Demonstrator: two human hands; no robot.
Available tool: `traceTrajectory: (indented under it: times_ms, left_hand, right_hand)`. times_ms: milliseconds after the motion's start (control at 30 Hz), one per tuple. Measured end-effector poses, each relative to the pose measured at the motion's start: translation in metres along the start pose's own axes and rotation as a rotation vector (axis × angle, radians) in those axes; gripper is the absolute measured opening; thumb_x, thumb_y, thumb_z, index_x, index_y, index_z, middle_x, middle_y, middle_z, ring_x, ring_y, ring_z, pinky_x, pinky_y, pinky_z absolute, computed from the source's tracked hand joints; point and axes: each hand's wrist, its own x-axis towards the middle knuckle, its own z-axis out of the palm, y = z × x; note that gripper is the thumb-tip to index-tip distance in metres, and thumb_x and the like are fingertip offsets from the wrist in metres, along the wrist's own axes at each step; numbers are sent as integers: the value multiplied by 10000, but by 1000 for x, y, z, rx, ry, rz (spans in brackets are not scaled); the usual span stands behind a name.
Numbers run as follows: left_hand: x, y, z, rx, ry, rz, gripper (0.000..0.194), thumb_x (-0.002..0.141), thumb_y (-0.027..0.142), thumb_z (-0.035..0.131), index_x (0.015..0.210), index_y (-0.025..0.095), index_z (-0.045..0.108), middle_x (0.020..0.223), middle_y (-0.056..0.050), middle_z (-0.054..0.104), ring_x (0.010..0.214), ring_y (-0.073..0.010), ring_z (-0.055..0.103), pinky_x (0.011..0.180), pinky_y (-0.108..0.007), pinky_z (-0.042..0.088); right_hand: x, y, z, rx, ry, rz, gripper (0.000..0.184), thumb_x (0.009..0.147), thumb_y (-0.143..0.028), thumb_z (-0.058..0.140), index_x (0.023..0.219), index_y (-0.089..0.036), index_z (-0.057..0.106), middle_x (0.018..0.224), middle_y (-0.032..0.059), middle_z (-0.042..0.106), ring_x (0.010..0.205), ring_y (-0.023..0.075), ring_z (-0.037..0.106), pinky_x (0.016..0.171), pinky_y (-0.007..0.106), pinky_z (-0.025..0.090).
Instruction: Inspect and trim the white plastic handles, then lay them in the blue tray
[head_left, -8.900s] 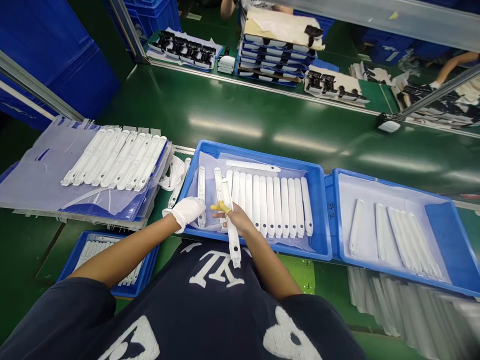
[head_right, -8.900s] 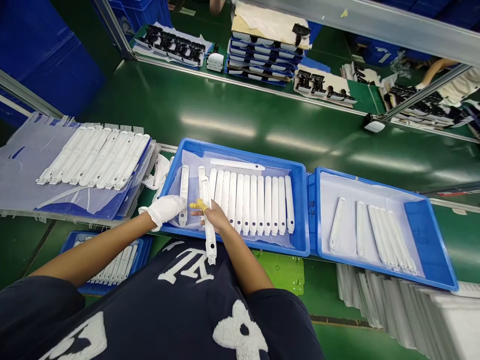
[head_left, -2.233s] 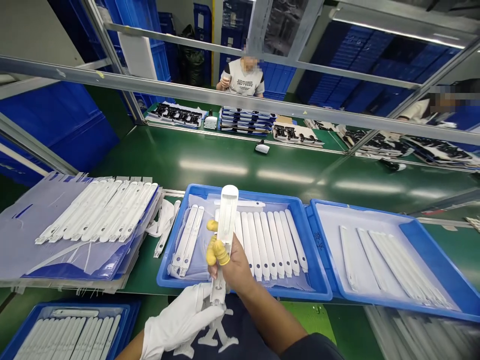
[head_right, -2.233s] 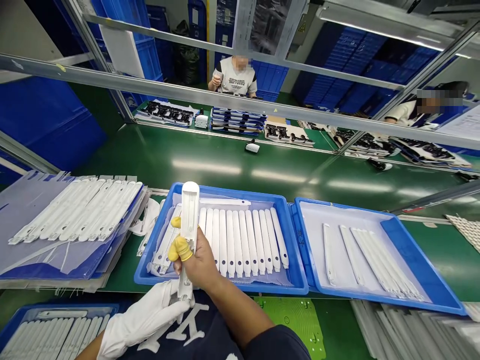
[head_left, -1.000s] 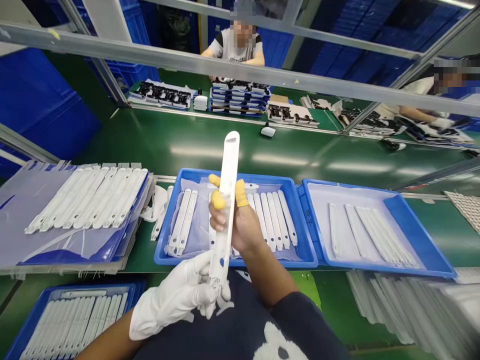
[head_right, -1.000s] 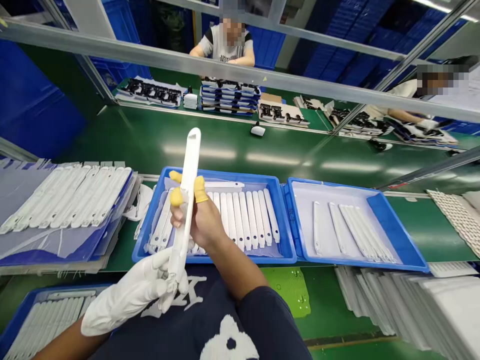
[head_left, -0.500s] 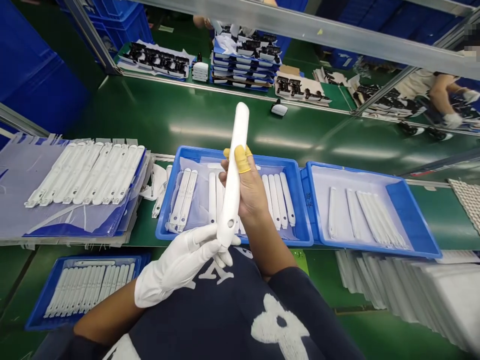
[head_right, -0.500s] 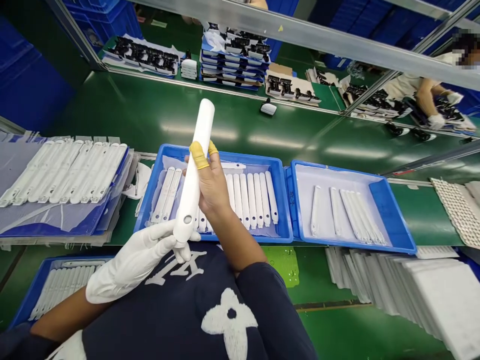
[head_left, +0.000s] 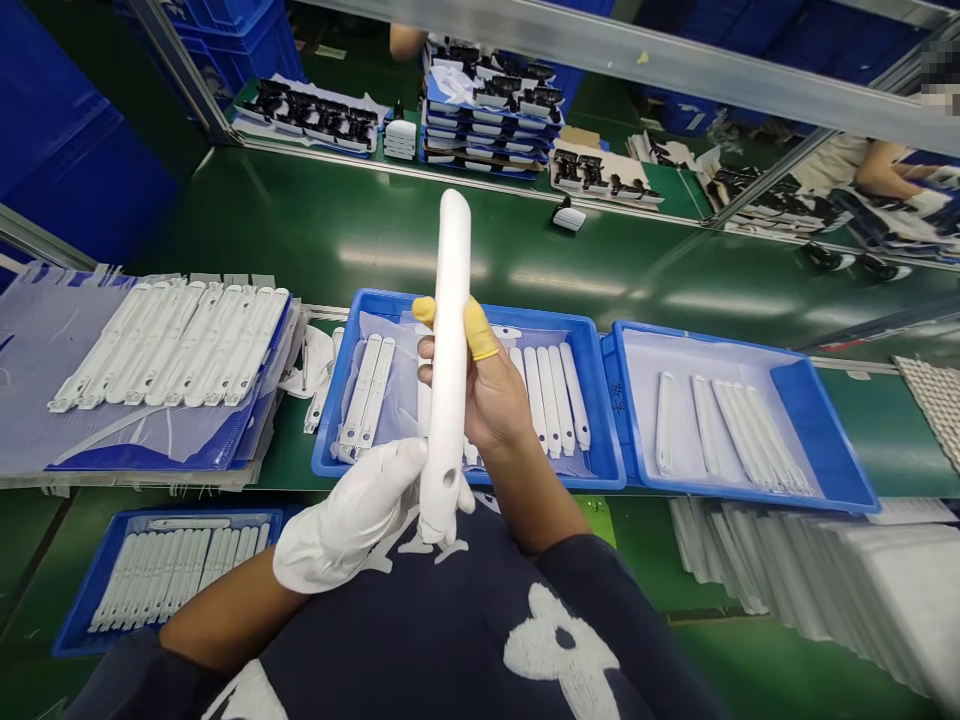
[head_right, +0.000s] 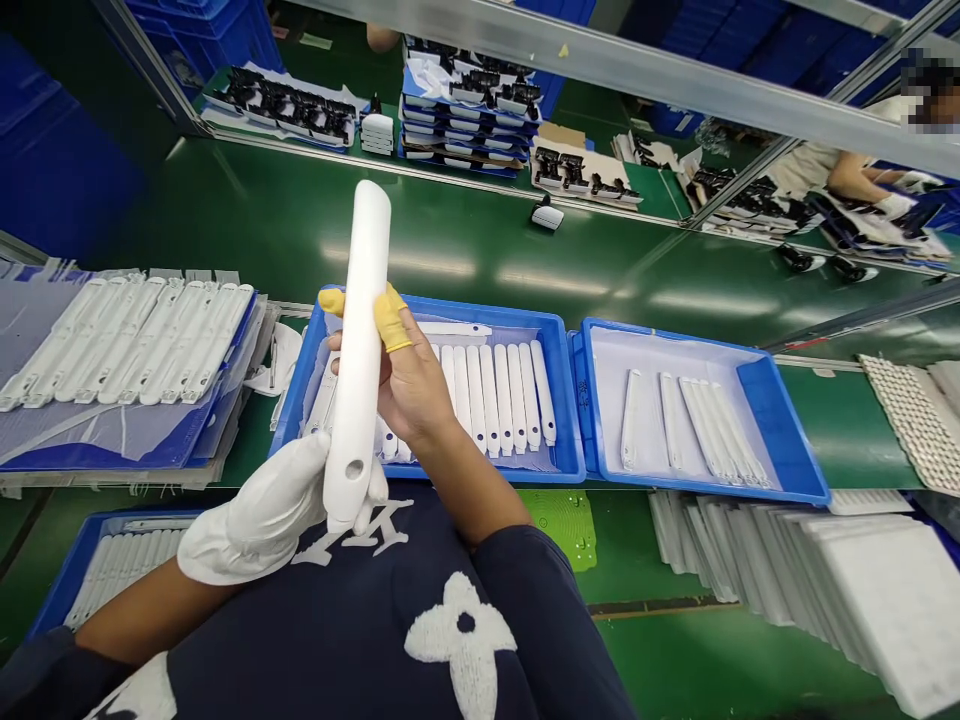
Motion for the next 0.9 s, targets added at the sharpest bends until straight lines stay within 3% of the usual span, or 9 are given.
traceTrajectory:
  times_ms: [100, 233, 333, 400, 467, 567, 700, 900]
  left_hand:
    - [5, 4, 0, 85, 53, 16, 683, 969, 683, 427, 732, 140, 765, 509, -48, 660, 484, -173, 636, 532, -279, 539]
    - [13, 7, 0, 198, 98, 35, 559, 928, 536, 612, 501, 175, 598, 508, -30, 629, 536, -159, 618, 596, -285, 533]
    - [15, 5, 1, 328, 127, -38, 236, 779, 312, 791, 692, 175, 619, 618, 27, 624, 558, -124, 566, 560, -252, 494]
    - [12, 1, 3, 352, 99, -70, 245, 717, 235, 825, 828, 181, 614, 694, 44, 607, 600, -115, 551, 577, -244, 495]
    - [9, -1, 4, 304, 59, -81, 293, 729, 272, 831, 898, 183, 609, 748, 33, 607, 643, -123, 561, 607, -251, 508]
    - [5, -3, 3, 188, -45, -47, 329, 847, 462, 755, 946, 169, 644, 764, -12, 648, 674, -153, 607, 645, -281, 525]
    - [4, -7, -3, 105, -205, 11, 563, 925, 668, 544, 745, 151, 675, 721, -85, 685, 638, -191, 635, 631, -317, 516]
    - [6, -21, -12, 189, -260, 65, 655, 947, 713, 423, 733, 160, 701, 729, -97, 690, 707, -223, 643, 727, -354, 530]
  right_hand:
    - [-1, 4, 1, -39, 11, -42, 249, 937, -360, 621, 1180, -309, 613, 941, -47, 692, 644, 82, 589, 581, 208, 527]
    - [1, 8, 0, -112, 56, -110, 372, 876, -335, 692, 1239, -345, 607, 896, -66, 664, 640, 79, 577, 600, 211, 523]
    - [5, 8, -4, -105, 107, -134, 322, 880, -392, 688, 1192, -327, 644, 911, -52, 669, 624, 78, 562, 580, 211, 519]
    - [7, 7, -7, -55, 114, -116, 271, 885, -431, 683, 1118, -294, 667, 912, -39, 674, 606, 73, 545, 560, 205, 511]
    - [8, 6, -9, -1, 97, -69, 264, 887, -468, 683, 1048, -259, 671, 897, -27, 680, 601, 68, 539, 560, 199, 510]
    - [7, 3, -9, 43, 77, 9, 314, 897, -524, 663, 973, -220, 667, 868, -8, 698, 605, 77, 548, 544, 193, 505]
    - [0, 0, -7, 42, 55, 22, 345, 882, -556, 672, 953, -219, 673, 833, -3, 719, 610, 93, 570, 537, 190, 509]
    - [-17, -4, -6, 20, -82, -47, 418, 750, -593, 798, 971, -256, 689, 933, -3, 747, 701, 112, 648, 625, 219, 551]
